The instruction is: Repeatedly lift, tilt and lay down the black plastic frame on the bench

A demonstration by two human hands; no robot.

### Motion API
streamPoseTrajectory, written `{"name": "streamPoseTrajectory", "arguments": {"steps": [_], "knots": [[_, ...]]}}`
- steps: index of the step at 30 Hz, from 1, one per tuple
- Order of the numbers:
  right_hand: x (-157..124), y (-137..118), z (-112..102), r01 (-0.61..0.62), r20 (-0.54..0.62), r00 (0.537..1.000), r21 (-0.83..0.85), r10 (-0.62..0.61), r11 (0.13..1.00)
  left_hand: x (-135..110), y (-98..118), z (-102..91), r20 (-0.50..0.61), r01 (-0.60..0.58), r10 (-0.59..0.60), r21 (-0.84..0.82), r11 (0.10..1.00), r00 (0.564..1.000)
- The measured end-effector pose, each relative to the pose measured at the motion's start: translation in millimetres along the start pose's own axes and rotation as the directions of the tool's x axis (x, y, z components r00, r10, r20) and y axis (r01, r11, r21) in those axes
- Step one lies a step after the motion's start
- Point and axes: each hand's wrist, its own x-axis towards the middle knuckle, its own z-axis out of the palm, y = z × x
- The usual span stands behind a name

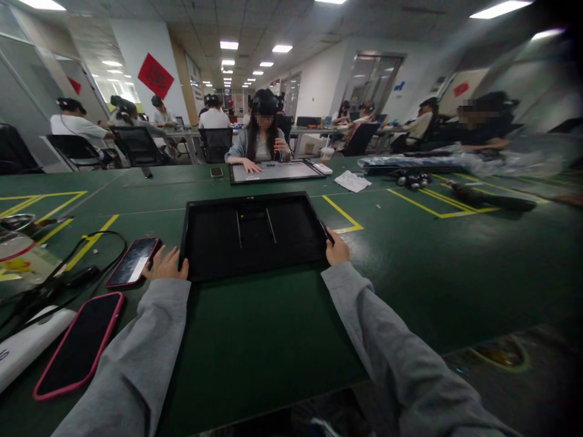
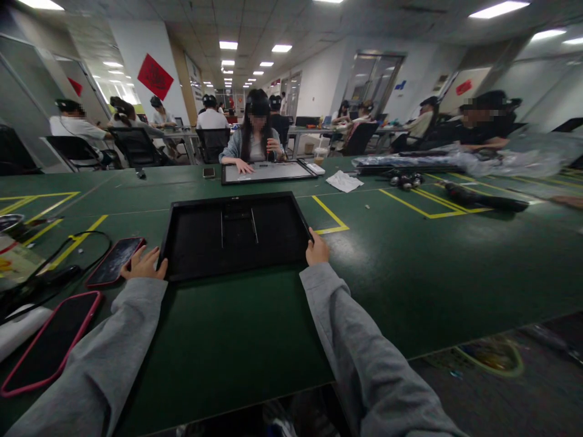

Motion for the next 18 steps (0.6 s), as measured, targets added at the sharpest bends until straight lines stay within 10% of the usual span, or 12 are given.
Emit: {"name": "streamPoseTrajectory", "arguments": {"steps": [11, 18], "knots": [[-3.2, -0.1, 0.8, -0.036, 0.066, 0.997, -0.081, 0.042, 0.996, -2.1, 10.3, -9.8, 0.035, 0.133, -0.131, -0.055, 0.99, 0.991], [-16.0, -36.4, -11.9, 0.158, -0.073, 0.982, -0.193, -0.174, 0.969, -11.8, 41.1, -23.5, -0.142, -0.16, 0.151, -0.053, 0.986, 0.978]]}}
